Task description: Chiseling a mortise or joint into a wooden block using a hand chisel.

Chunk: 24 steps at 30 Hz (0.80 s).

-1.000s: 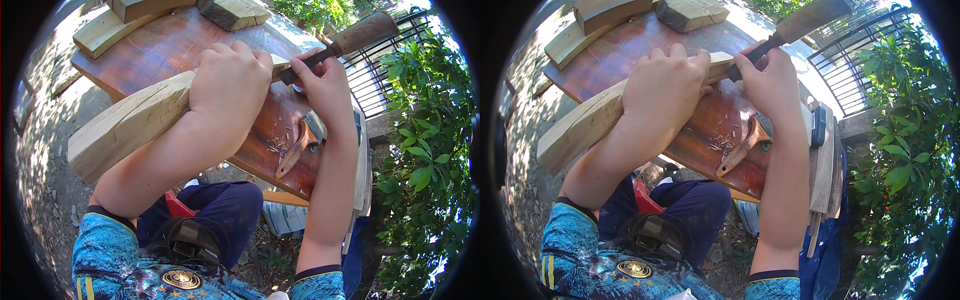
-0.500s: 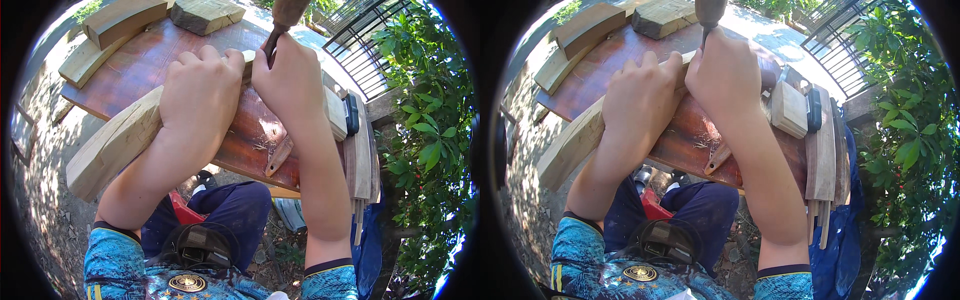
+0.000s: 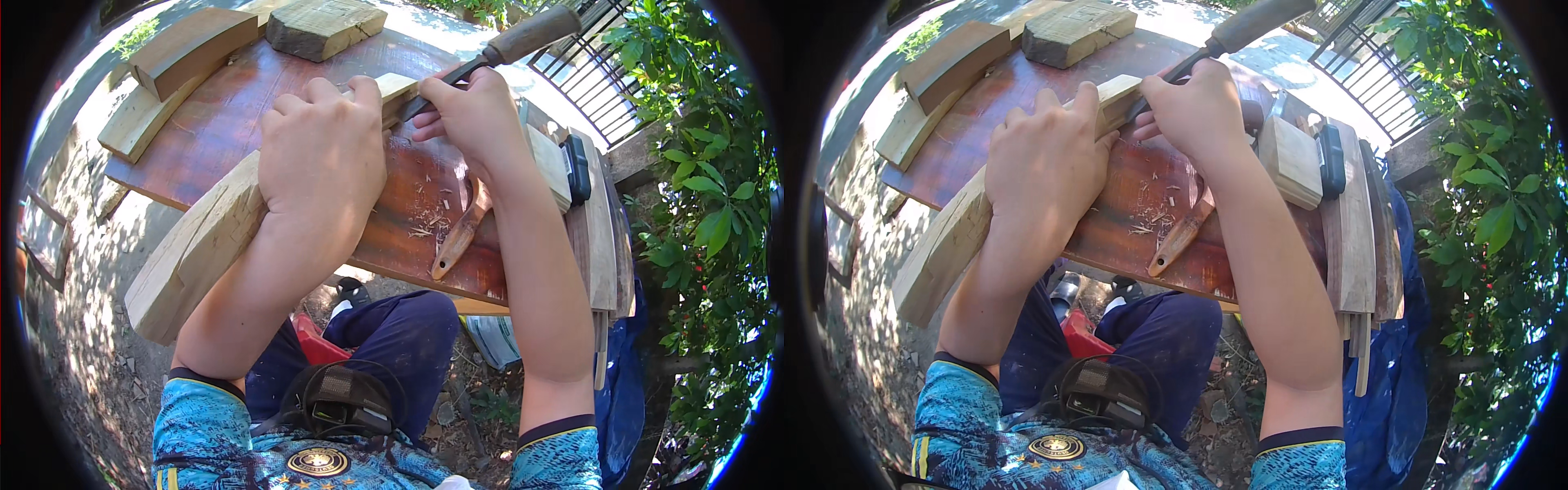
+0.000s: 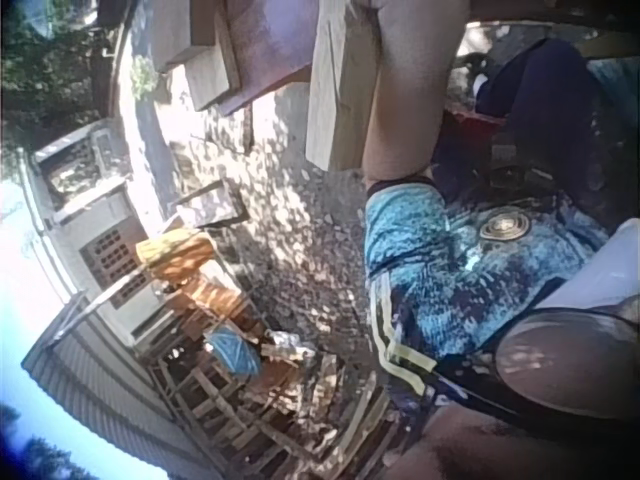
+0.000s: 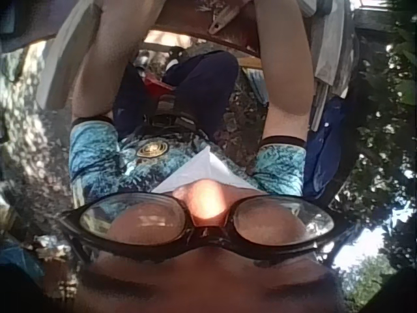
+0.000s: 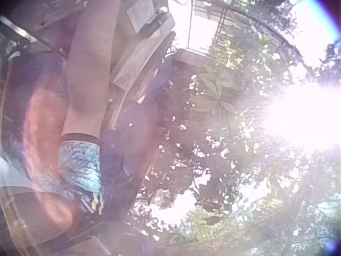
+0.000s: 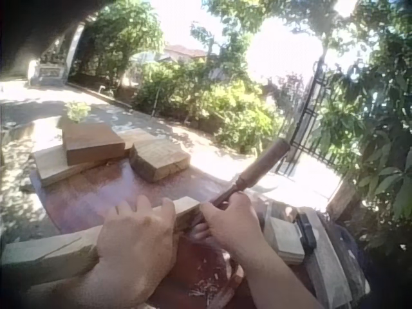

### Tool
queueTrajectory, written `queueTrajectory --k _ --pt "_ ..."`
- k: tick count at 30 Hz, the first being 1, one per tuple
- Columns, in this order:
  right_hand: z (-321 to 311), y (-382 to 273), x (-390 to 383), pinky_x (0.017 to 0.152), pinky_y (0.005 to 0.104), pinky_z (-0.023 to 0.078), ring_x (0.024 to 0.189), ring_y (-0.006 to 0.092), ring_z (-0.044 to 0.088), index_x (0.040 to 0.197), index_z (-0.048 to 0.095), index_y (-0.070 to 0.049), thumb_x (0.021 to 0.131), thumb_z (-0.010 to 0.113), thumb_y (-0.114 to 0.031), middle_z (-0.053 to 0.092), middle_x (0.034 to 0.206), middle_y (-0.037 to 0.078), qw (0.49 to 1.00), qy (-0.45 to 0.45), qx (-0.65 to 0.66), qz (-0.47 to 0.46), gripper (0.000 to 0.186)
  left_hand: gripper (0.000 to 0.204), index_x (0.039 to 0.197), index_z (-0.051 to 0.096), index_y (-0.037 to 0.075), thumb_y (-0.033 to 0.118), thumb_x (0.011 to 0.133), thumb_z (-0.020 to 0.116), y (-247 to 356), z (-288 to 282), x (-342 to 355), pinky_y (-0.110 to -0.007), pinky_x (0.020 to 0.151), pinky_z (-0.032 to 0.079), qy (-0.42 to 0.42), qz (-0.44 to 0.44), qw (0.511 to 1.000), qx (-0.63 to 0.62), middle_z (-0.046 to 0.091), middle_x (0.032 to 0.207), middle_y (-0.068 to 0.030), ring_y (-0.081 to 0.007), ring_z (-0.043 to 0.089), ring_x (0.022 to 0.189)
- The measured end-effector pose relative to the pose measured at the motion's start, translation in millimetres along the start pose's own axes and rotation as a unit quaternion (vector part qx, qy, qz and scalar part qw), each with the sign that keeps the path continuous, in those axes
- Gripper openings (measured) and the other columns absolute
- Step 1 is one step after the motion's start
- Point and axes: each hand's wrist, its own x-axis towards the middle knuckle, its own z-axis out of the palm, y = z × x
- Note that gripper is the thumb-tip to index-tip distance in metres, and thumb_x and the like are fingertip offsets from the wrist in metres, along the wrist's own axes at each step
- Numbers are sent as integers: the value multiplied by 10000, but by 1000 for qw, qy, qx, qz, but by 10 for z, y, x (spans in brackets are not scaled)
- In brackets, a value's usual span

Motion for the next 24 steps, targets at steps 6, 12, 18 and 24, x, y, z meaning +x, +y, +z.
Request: queueTrajectory --k 6,12,18,24 --pt "-9 34 18 589 348 660 743 256 747 1070 547 150 932 667 -91 672 932 225 997 -16 69 43 302 213 1052 691 101 265 918 674 -7 -92 1 -418 678 583 1 25 999 21 709 910 -120 -339 741 819" --pt "98 7 -84 604 348 663 697 280 765 993 577 134 904 661 -97 708 855 220 995 -75 60 7 261 334 1085 636 102 374 908 716 -2 -69 13 -480 693 595 -17 23 999 42 720 905 -192 -408 740 815" --pt "73 112 33 660 389 625 708 308 759 900 655 80 884 651 -150 719 844 248 996 3 -38 -85 230 360 1080 642 103 406 907 728 -3 -88 14 -481 682 596 -9 28 998 47 718 894 -191 -410 738 807" --pt "117 191 55 578 321 608 615 235 759 935 660 69 937 636 -154 720 726 158 971 43 -142 -189 224 399 1089 645 102 444 906 738 -14 -119 2 -480 676 594 -8 24 999 34 717 894 -189 -413 737 806"
